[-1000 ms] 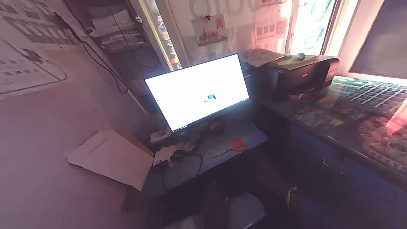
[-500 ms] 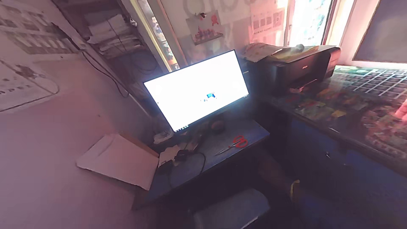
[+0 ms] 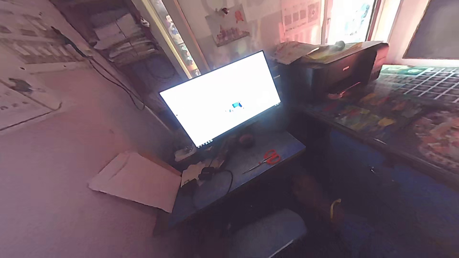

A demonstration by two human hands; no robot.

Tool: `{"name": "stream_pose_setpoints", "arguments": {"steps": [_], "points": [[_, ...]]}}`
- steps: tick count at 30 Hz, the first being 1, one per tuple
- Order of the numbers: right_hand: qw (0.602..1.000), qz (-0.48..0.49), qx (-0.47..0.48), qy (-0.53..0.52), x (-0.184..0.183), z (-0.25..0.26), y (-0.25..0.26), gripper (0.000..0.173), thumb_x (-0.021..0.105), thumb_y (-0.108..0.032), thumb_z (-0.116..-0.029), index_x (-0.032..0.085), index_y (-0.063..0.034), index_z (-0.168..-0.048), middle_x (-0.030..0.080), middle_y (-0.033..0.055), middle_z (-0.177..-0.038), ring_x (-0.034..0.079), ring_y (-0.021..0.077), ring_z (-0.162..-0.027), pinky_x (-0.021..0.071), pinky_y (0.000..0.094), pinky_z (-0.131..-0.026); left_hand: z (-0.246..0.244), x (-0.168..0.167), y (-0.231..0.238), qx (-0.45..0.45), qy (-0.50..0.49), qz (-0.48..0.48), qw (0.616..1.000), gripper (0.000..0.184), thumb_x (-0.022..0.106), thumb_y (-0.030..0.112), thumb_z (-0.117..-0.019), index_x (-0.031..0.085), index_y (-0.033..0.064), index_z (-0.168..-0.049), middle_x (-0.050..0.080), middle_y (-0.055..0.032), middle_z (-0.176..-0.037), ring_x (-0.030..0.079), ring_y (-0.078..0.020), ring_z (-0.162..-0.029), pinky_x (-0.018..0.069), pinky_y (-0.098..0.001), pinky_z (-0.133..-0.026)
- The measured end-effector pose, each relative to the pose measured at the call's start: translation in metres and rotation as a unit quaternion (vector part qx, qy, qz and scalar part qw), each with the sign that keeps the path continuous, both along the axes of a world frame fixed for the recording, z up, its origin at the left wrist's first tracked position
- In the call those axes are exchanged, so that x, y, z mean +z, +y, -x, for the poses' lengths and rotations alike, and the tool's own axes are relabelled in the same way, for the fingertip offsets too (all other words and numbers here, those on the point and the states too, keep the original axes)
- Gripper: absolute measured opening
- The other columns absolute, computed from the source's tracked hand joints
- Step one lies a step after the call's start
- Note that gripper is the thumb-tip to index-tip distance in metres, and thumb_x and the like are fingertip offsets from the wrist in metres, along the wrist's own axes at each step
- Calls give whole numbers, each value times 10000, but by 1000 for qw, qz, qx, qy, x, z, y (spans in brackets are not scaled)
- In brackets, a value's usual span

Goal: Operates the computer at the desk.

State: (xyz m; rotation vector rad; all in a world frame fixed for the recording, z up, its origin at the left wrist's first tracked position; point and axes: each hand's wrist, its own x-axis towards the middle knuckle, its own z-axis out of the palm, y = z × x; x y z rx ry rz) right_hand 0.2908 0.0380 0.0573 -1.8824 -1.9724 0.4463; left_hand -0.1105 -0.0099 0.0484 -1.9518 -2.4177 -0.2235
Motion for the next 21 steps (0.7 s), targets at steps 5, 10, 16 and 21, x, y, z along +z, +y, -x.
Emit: {"name": "stream_pose_setpoints", "arguments": {"steps": [5, 10, 16, 21], "points": [[1000, -17, -7, -12, -7, -4, 5, 527, 579, -394, -969, 569, -203, -1460, 515, 131, -1518, 458, 345, -1426, 411, 540, -1147, -3, 5, 3, 68, -43, -44, 996, 545, 407, 497, -1036, 669, 108, -1313, 645, -159, -1363, 582, -353, -1302, 453, -589, -1076], [1000, -5, 9, -18, -14, -5, 6, 524, 574, -387, -983, 557, -211, -1476, 500, 128, -1535, 450, 328, -1437, 389, 522, -1169, 7, 0, -5, 126, -84, -72, 986, 485, 426, 376, -1046, 654, 42, -1314, 610, -179, -1405, 561, -332, -1333, 443, -534, -1110], [999, -38, 10, -16, -17, -8, 10, 473, 596, -361, -978, 611, -194, -1420, 535, 142, -1495, 490, 331, -1403, 428, 517, -1142, 10, -5, 1, 122, -98, -80, 984, 553, 403, 390, -1062, 595, -38, -1355, 517, -246, -1486, 456, -377, -1425, 355, -530, -1188], [999, -44, 9, -22, -18, -7, 8, 482, 582, -360, -975, 597, -203, -1431, 532, 145, -1493, 498, 333, -1391, 437, 512, -1132, 16, -9, 4, 123, -109, -63, 984, 562, 412, 411, -1055, 607, -35, -1335, 576, -252, -1414, 531, -379, -1356, 412, -548, -1141]]}}
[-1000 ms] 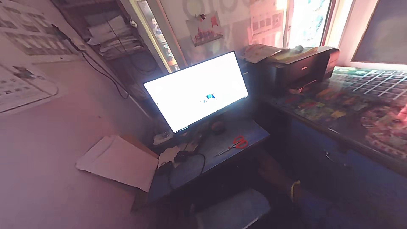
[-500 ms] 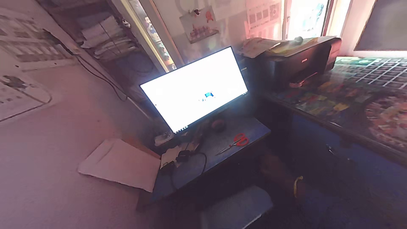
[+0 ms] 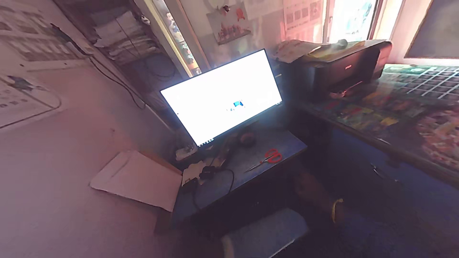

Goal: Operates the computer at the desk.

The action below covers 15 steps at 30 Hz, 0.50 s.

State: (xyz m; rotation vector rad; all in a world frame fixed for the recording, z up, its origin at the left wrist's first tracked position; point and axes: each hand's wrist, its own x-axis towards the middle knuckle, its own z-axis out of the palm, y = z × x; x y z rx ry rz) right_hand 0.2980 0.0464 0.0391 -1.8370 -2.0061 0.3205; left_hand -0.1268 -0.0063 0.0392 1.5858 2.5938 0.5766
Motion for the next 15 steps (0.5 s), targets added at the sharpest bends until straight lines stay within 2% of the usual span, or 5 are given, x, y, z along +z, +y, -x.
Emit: {"name": "stream_pose_setpoints", "arguments": {"steps": [3, 5, 10, 15], "points": [[1000, 0, 0, -4, -1, 0, -2, 491, 573, -367, -977, 588, -213, -1443, 529, 138, -1500, 491, 329, -1400, 429, 512, -1138, 6, -12, 3, 9, 4, -5, 1000, 579, 410, 432, -1053, 582, -25, -1363, 553, -234, -1446, 516, -357, -1372, 404, -516, -1151], [1000, -9, 7, -8, 4, 0, -2, 499, 578, -360, -972, 582, -217, -1450, 539, 133, -1491, 489, 323, -1402, 425, 502, -1141, 11, -25, 4, 4, 31, -1, 1000, 592, 400, 434, -1055, 583, -41, -1355, 571, -249, -1422, 560, -368, -1333, 443, -523, -1116], [1000, -25, 13, -9, 4, -1, -1, 491, 584, -349, -965, 596, -212, -1437, 550, 126, -1481, 498, 318, -1392, 431, 498, -1135, 16, -35, 4, -13, 38, -13, 999, 594, 392, 434, -1058, 585, -51, -1341, 589, -263, -1388, 590, -381, -1293, 477, -534, -1077], [1000, -18, 10, -7, 3, 0, -1, 493, 586, -354, -965, 594, -216, -1438, 545, 125, -1486, 487, 313, -1404, 424, 490, -1143, 5, -19, 0, -7, 15, -6, 1000, 560, 416, 384, -1065, 562, -70, -1358, 594, -276, -1374, 591, -397, -1285, 476, -542, -1073]]}}
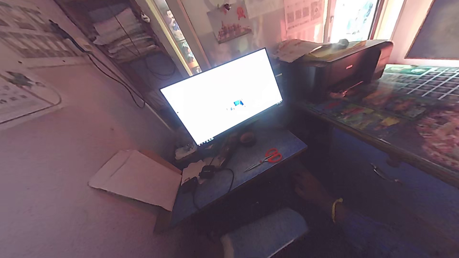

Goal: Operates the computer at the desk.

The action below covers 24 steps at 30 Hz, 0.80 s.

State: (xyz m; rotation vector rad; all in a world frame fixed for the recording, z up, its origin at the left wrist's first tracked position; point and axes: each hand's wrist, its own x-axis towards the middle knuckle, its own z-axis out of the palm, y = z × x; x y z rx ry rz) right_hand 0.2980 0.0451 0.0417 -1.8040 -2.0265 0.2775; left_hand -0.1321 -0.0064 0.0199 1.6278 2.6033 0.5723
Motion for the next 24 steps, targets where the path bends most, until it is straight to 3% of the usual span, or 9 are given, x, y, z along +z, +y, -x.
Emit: {"name": "stream_pose_setpoints", "arguments": {"steps": [12, 19, 24], "points": [[1000, -8, 1, -3, -3, -1, 0, 488, 586, -356, -964, 597, -216, -1431, 540, 119, -1492, 477, 313, -1414, 417, 485, -1151, -9, 12, -4, -9, 15, 18, 1000, 568, 376, 359, -1087, 518, -92, -1401, 574, -290, -1401, 588, -408, -1295, 477, -534, -1077], [1000, -2, 1, -4, -4, -2, 1, 505, 571, -380, -968, 586, -218, -1446, 526, 114, -1509, 467, 307, -1422, 406, 480, -1159, -5, 0, -2, -9, 26, -6, 1000, 584, 365, 376, -1087, 522, -94, -1395, 572, -299, -1397, 578, -417, -1303, 469, -544, -1083], [1000, 9, 1, 6, 0, -1, -1, 503, 584, -366, -966, 589, -200, -1441, 529, 131, -1501, 467, 326, -1419, 401, 492, -1160, -7, 10, -4, 6, 17, -9, 1000, 570, 334, 391, -1082, 503, -33, -1423, 565, -217, -1437, 582, -324, -1315, 462, -473, -1104]]}}
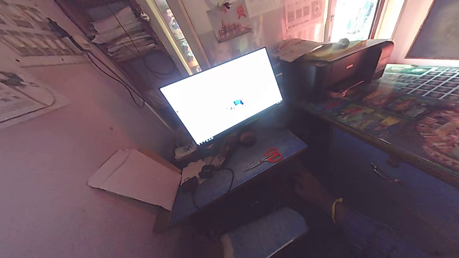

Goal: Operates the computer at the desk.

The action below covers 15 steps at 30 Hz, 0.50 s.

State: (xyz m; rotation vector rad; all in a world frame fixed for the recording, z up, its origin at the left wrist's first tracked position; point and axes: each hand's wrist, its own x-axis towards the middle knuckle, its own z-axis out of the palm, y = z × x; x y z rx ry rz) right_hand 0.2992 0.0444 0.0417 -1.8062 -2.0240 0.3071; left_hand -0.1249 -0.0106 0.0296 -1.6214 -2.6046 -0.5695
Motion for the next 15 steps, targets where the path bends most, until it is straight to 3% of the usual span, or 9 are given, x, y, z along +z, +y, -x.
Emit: {"name": "stream_pose_setpoints", "arguments": {"steps": [5, 10, 12, 15], "points": [[1000, 6, 1, -9, -2, -1, 0, 513, 583, -374, -966, 580, -205, -1450, 525, 130, -1502, 466, 314, -1419, 404, 488, -1160, 9, -18, 5, -7, 9, 0, 1000, 549, 384, 343, -1081, 511, -92, -1391, 578, -305, -1367, 587, -425, -1275, 481, -556, -1059], [1000, 7, -2, -4, -1, 0, -1, 503, 571, -368, -970, 585, -207, -1447, 525, 120, -1509, 461, 312, -1425, 392, 483, -1167, 8, -21, 4, -22, 30, -12, 999, 579, 358, 366, -1088, 531, -111, -1367, 576, -318, -1370, 591, -428, -1278, 492, -537, -1057], [1000, 5, -3, -4, -1, 0, 0, 503, 571, -367, -970, 587, -202, -1444, 527, 118, -1508, 462, 312, -1425, 392, 480, -1168, 10, -27, 5, -20, 40, -32, 998, 581, 363, 370, -1085, 544, -110, -1357, 591, -316, -1352, 605, -429, -1259, 501, -540, -1043], [1000, 0, -3, -8, -2, 1, 0, 503, 565, -373, -969, 590, -204, -1442, 527, 114, -1510, 462, 310, -1426, 392, 477, -1169, 0, -4, 1, 7, 6, -8, 1000, 570, 353, 384, -1085, 515, -56, -1409, 577, -252, -1409, 582, -367, -1308, 468, -494, -1093]]}}
